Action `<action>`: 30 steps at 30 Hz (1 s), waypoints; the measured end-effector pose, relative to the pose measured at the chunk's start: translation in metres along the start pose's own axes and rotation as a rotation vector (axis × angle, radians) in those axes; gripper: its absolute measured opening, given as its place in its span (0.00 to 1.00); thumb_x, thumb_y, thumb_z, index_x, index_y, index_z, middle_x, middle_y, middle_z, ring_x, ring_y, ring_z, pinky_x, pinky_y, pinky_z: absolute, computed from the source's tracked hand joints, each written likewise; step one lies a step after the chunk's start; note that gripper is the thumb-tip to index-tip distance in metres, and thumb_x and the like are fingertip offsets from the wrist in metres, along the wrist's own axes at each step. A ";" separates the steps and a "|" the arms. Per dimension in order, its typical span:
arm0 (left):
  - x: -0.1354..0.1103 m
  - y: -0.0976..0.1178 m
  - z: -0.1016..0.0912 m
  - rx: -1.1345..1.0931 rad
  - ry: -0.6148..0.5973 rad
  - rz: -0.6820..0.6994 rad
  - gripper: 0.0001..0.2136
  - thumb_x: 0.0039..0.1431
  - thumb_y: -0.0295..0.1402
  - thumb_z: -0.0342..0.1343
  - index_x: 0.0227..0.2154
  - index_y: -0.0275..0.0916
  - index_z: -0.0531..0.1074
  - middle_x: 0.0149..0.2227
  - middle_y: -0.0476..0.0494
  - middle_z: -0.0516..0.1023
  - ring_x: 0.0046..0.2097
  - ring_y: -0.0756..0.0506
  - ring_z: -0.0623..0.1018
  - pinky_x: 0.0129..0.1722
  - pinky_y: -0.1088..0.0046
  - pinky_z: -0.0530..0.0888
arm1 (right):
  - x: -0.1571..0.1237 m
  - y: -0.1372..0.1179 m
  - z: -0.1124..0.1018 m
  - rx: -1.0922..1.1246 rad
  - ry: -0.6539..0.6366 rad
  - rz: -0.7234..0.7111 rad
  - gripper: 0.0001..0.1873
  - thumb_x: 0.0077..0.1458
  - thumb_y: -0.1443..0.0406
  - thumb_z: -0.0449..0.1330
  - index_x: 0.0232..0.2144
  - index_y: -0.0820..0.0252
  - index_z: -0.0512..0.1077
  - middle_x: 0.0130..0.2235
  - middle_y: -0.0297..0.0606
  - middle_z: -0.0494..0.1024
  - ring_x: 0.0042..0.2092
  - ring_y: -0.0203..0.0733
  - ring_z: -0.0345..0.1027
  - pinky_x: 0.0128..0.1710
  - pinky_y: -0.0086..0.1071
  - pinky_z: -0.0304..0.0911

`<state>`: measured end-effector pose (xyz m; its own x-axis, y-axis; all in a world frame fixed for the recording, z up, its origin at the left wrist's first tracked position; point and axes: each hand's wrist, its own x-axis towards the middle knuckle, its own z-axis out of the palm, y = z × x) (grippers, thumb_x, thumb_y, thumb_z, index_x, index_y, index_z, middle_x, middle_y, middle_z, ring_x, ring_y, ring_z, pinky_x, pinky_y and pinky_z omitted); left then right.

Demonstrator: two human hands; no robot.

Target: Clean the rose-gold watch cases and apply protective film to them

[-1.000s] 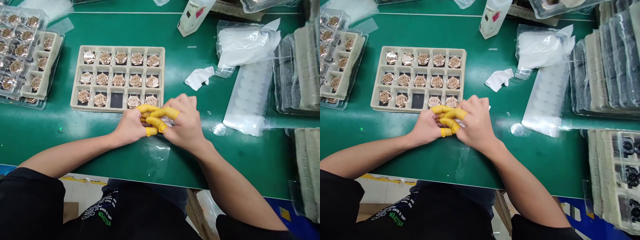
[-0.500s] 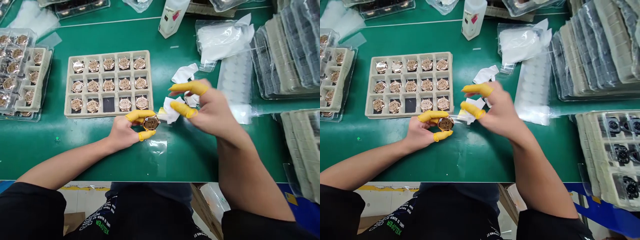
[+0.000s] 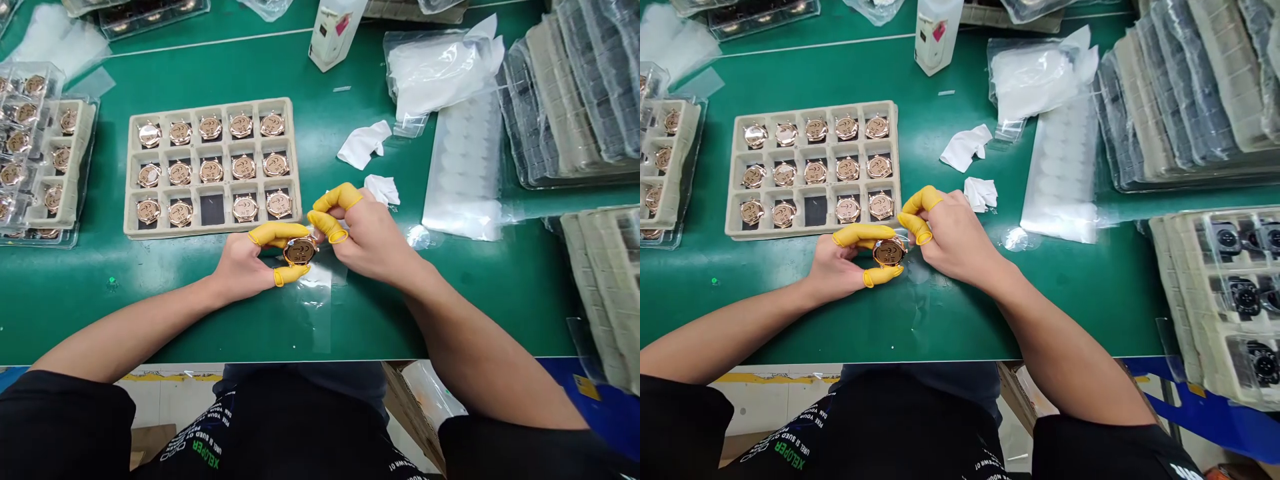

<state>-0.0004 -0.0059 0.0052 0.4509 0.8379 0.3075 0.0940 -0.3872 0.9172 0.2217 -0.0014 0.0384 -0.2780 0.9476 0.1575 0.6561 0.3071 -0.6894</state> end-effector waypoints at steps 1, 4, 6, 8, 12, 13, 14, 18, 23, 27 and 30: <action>0.000 0.000 0.000 -0.020 0.000 -0.015 0.23 0.49 0.32 0.76 0.51 0.39 0.82 0.47 0.43 0.88 0.41 0.48 0.87 0.47 0.72 0.87 | 0.000 0.000 0.003 0.017 0.006 0.013 0.01 0.66 0.64 0.56 0.40 0.52 0.67 0.29 0.34 0.80 0.37 0.48 0.74 0.47 0.46 0.61; 0.001 0.001 0.000 -0.064 0.004 -0.089 0.24 0.47 0.33 0.77 0.50 0.39 0.83 0.47 0.43 0.88 0.40 0.47 0.87 0.47 0.71 0.87 | 0.000 0.001 0.007 0.045 0.040 0.048 0.01 0.67 0.63 0.54 0.42 0.52 0.64 0.27 0.32 0.78 0.34 0.47 0.73 0.49 0.48 0.62; 0.002 0.003 0.000 -0.104 0.006 -0.165 0.25 0.46 0.33 0.77 0.49 0.38 0.82 0.45 0.43 0.88 0.40 0.47 0.87 0.48 0.71 0.87 | -0.001 0.001 0.007 0.040 0.113 0.064 0.02 0.69 0.61 0.54 0.41 0.51 0.64 0.31 0.35 0.78 0.36 0.46 0.72 0.48 0.48 0.64; 0.005 0.005 0.000 -0.161 0.026 -0.263 0.26 0.44 0.33 0.78 0.49 0.37 0.82 0.43 0.43 0.88 0.41 0.46 0.87 0.48 0.71 0.87 | -0.002 -0.001 0.004 0.027 0.230 0.054 0.04 0.68 0.60 0.55 0.41 0.52 0.66 0.40 0.40 0.78 0.43 0.48 0.73 0.48 0.47 0.66; 0.013 0.006 0.000 -0.253 0.108 -0.448 0.28 0.42 0.32 0.78 0.49 0.37 0.80 0.41 0.45 0.87 0.40 0.47 0.87 0.43 0.74 0.86 | -0.010 -0.010 0.006 0.103 0.285 0.079 0.03 0.68 0.61 0.57 0.43 0.51 0.69 0.52 0.43 0.74 0.55 0.49 0.70 0.50 0.45 0.67; 0.014 0.006 0.000 -0.271 0.113 -0.467 0.28 0.42 0.31 0.78 0.49 0.37 0.80 0.40 0.45 0.87 0.40 0.48 0.87 0.43 0.74 0.86 | -0.013 -0.012 0.009 0.131 0.246 0.102 0.03 0.68 0.61 0.57 0.43 0.51 0.69 0.52 0.43 0.75 0.54 0.49 0.70 0.51 0.46 0.67; 0.014 0.005 0.000 -0.289 0.113 -0.473 0.28 0.41 0.31 0.77 0.50 0.37 0.79 0.40 0.46 0.87 0.40 0.48 0.87 0.43 0.74 0.86 | -0.016 -0.013 0.013 0.154 0.203 0.127 0.03 0.69 0.60 0.57 0.43 0.51 0.69 0.51 0.42 0.76 0.54 0.49 0.71 0.53 0.47 0.66; 0.014 0.002 0.000 -0.336 0.090 -0.456 0.29 0.43 0.30 0.76 0.51 0.38 0.79 0.42 0.46 0.87 0.42 0.47 0.87 0.45 0.73 0.85 | -0.024 -0.013 0.031 0.228 0.083 0.208 0.05 0.70 0.58 0.56 0.44 0.50 0.69 0.48 0.41 0.78 0.52 0.49 0.70 0.54 0.47 0.66; 0.012 -0.002 0.002 -0.340 0.093 -0.423 0.28 0.43 0.29 0.76 0.50 0.38 0.79 0.42 0.46 0.87 0.43 0.47 0.87 0.44 0.75 0.85 | -0.024 -0.010 0.033 0.277 0.110 0.265 0.10 0.69 0.53 0.59 0.43 0.50 0.71 0.45 0.41 0.76 0.48 0.48 0.68 0.50 0.44 0.66; 0.012 -0.002 0.002 -0.335 0.096 -0.410 0.27 0.43 0.28 0.76 0.50 0.39 0.79 0.41 0.47 0.87 0.42 0.48 0.87 0.44 0.75 0.85 | -0.022 -0.012 0.031 0.313 0.097 0.280 0.12 0.67 0.50 0.61 0.42 0.50 0.72 0.43 0.39 0.76 0.48 0.49 0.67 0.51 0.46 0.65; 0.012 -0.002 0.002 -0.336 0.088 -0.414 0.27 0.43 0.27 0.75 0.50 0.39 0.80 0.41 0.48 0.87 0.41 0.48 0.87 0.44 0.75 0.85 | -0.022 -0.012 0.032 0.312 0.111 0.277 0.12 0.66 0.50 0.62 0.40 0.50 0.73 0.43 0.39 0.76 0.47 0.49 0.67 0.52 0.48 0.64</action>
<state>0.0067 0.0038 0.0066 0.3591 0.9289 -0.0905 -0.0478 0.1151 0.9922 0.1972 -0.0285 0.0206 -0.0329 0.9995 -0.0008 0.4467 0.0140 -0.8946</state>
